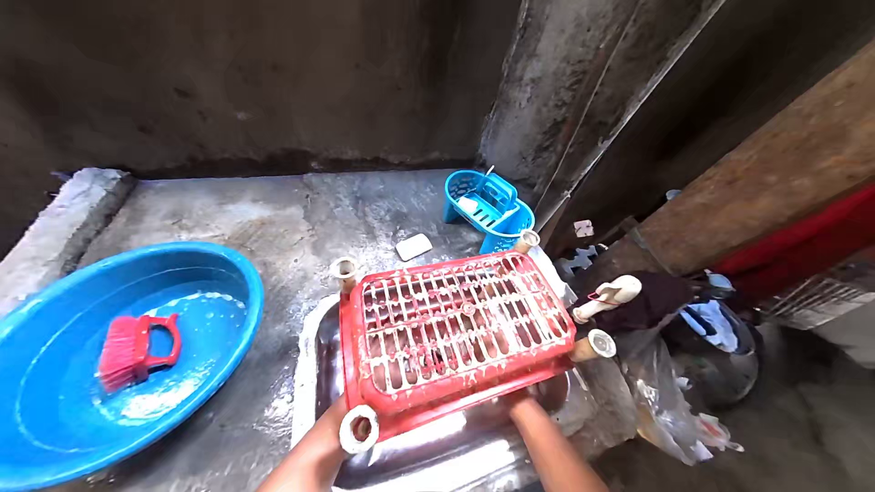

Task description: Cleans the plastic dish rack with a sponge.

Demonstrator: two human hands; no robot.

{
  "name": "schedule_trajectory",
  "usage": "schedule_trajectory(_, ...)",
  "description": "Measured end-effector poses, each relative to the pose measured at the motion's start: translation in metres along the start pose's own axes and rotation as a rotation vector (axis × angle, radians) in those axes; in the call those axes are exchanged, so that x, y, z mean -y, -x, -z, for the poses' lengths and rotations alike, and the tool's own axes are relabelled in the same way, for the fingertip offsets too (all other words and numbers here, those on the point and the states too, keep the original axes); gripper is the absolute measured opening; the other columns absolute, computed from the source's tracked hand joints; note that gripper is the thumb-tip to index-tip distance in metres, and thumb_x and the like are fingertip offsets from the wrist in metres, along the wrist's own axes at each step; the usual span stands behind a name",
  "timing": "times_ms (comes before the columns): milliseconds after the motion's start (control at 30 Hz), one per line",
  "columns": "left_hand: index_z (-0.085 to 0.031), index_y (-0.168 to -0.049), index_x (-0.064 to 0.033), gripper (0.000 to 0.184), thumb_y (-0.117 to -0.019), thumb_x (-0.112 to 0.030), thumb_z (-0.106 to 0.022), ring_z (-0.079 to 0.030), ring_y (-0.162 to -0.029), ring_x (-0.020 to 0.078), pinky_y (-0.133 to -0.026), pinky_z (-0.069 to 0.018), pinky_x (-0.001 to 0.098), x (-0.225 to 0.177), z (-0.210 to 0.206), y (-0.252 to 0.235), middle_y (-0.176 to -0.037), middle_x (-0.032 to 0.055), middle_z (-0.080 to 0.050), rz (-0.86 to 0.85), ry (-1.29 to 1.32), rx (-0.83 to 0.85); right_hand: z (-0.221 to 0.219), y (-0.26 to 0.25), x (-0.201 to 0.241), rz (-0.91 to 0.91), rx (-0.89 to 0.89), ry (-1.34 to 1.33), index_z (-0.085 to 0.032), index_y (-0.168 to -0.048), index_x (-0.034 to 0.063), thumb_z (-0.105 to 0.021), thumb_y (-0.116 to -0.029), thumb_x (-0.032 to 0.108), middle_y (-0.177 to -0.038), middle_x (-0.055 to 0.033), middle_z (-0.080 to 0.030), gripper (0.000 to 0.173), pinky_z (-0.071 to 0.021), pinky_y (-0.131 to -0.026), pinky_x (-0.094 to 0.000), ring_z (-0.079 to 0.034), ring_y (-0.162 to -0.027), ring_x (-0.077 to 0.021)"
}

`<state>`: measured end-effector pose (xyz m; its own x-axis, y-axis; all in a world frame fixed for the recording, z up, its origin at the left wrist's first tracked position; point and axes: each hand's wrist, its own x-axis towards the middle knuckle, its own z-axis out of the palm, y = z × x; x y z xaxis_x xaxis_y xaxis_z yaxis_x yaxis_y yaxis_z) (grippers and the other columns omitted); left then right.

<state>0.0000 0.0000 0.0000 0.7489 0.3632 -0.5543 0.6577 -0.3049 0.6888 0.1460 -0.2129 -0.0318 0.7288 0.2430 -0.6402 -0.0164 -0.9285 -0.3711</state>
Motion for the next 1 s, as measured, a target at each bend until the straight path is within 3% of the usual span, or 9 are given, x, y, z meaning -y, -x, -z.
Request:
schedule_trajectory(67, -0.048, -0.136, 0.0182, 0.039, -0.099, 0.006, -0.049, -0.053, -0.129, 0.0202, -0.111, -0.037, 0.0254, -0.005, 0.006, 0.004, -0.141, 0.0277, -0.054, -0.005, -0.067, 0.06, -0.018, -0.003, -0.015, 0.145, -0.113, 0.316, -0.052, -0.143, -0.0081, -0.052, -0.1055, 0.015, -0.149, -0.0299, -0.05, 0.044, -0.0281, -0.12, -0.0566, -0.042, -0.144, -0.0426)
schedule_trajectory(167, -0.053, -0.127, 0.0166, 0.03, -0.0992, 0.006, -0.049, -0.058, -0.112, 0.0165, -0.101, -0.0443, 0.0236, 0.009, 0.008, 0.001, -0.126, 0.0242, -0.06, -0.128, 0.216, -0.001, -0.019, 0.01, -0.039, 0.329, -0.372, 0.468, -0.073, -0.109, -0.0088, -0.063, -0.0962, 0.014, -0.114, -0.0298, -0.071, 0.028, -0.0499, -0.099, -0.0622, -0.067, -0.114, -0.047)
schedule_trajectory(233, -0.047, -0.137, 0.0164, 0.04, -0.1015, -0.002, -0.051, -0.055, -0.124, 0.0224, -0.11, -0.0391, 0.0308, 0.033, 0.01, -0.035, -0.136, 0.0284, -0.055, -0.254, 0.243, 0.065, 0.018, 0.044, -0.02, 0.133, -0.106, 0.491, -0.067, -0.12, -0.0102, -0.056, -0.1035, 0.015, -0.125, -0.0316, -0.065, 0.032, -0.0445, -0.106, -0.0588, -0.06, -0.123, -0.0465)
schedule_trajectory(333, -0.056, -0.13, 0.0152, 0.038, -0.0986, -0.007, -0.055, -0.064, -0.117, 0.0278, -0.105, -0.0484, 0.0416, 0.06, 0.008, -0.079, -0.124, 0.0278, -0.065, -0.404, 0.298, -0.126, 0.056, 0.081, -0.034, 0.29, -0.043, 0.427, -0.061, -0.134, 0.0009, -0.061, -0.1012, 0.011, -0.13, -0.0279, -0.062, 0.034, -0.0477, -0.102, -0.0621, -0.062, -0.12, -0.0458)
schedule_trajectory(467, -0.054, -0.134, 0.0004, 0.049, -0.1139, -0.032, -0.023, -0.066, -0.088, 0.0181, -0.074, -0.0554, 0.0362, 0.047, 0.027, -0.045, -0.109, 0.0122, -0.066, -0.16, 0.86, -0.128, 0.096, 0.136, -0.017, 0.623, -0.287, 0.286, -0.064, -0.132, 0.0048, -0.068, -0.0956, 0.01, -0.122, -0.0232, -0.068, 0.037, -0.052, -0.093, -0.0647, -0.068, -0.109, -0.0424)
schedule_trajectory(633, -0.052, -0.135, -0.002, 0.041, -0.1124, -0.032, -0.035, -0.069, -0.09, 0.0201, -0.079, -0.0592, 0.0381, 0.008, 0.029, -0.048, -0.104, 0.0138, -0.069, -0.158, 1.234, 0.014, 0.055, 0.128, 0.102, 0.871, -0.431, 0.134, -0.053, -0.149, 0.0116, -0.07, -0.0913, 0.011, -0.14, -0.0182, -0.061, 0.06, -0.0499, -0.106, -0.0537, -0.062, -0.126, -0.0323)
schedule_trajectory(800, -0.047, -0.141, 0.0038, 0.041, -0.1132, -0.024, -0.034, -0.065, -0.093, 0.0215, -0.083, -0.056, 0.0385, -0.012, 0.026, -0.059, -0.111, 0.0192, -0.064, -0.219, 1.049, -0.153, -0.006, 0.066, 0.142, 1.224, -0.487, 0.323, -0.071, -0.108, 0.0002, -0.069, -0.0849, 0.004, -0.102, -0.0206, -0.073, 0.024, -0.058, -0.078, -0.0541, -0.073, -0.093, -0.038)
schedule_trajectory(867, -0.046, -0.14, 0.0039, 0.041, -0.1133, -0.023, -0.032, -0.067, -0.09, 0.022, -0.08, -0.0577, 0.0393, -0.009, 0.02, -0.066, -0.107, 0.0194, -0.065, -0.264, 1.103, -0.163, -0.003, 0.055, 0.155, 1.212, -0.592, 0.375, -0.069, -0.098, -0.0015, -0.065, -0.0893, 0.007, -0.09, -0.0206, -0.071, 0.013, -0.0575, -0.07, -0.0546, -0.073, -0.083, -0.0387)
schedule_trajectory(1000, -0.043, -0.147, 0.0016, 0.044, -0.1139, -0.024, -0.03, -0.066, -0.103, 0.026, -0.091, -0.0553, 0.0417, -0.008, 0.017, -0.068, -0.121, 0.0229, -0.063, -0.248, 1.038, -0.198, 0.027, 0.028, 0.206, 0.84, -0.528, 0.478, -0.065, -0.12, -0.001, -0.051, -0.101, 0.013, -0.113, -0.0249, -0.07, 0.027, -0.0516, -0.09, -0.0605, -0.068, -0.108, -0.0434)
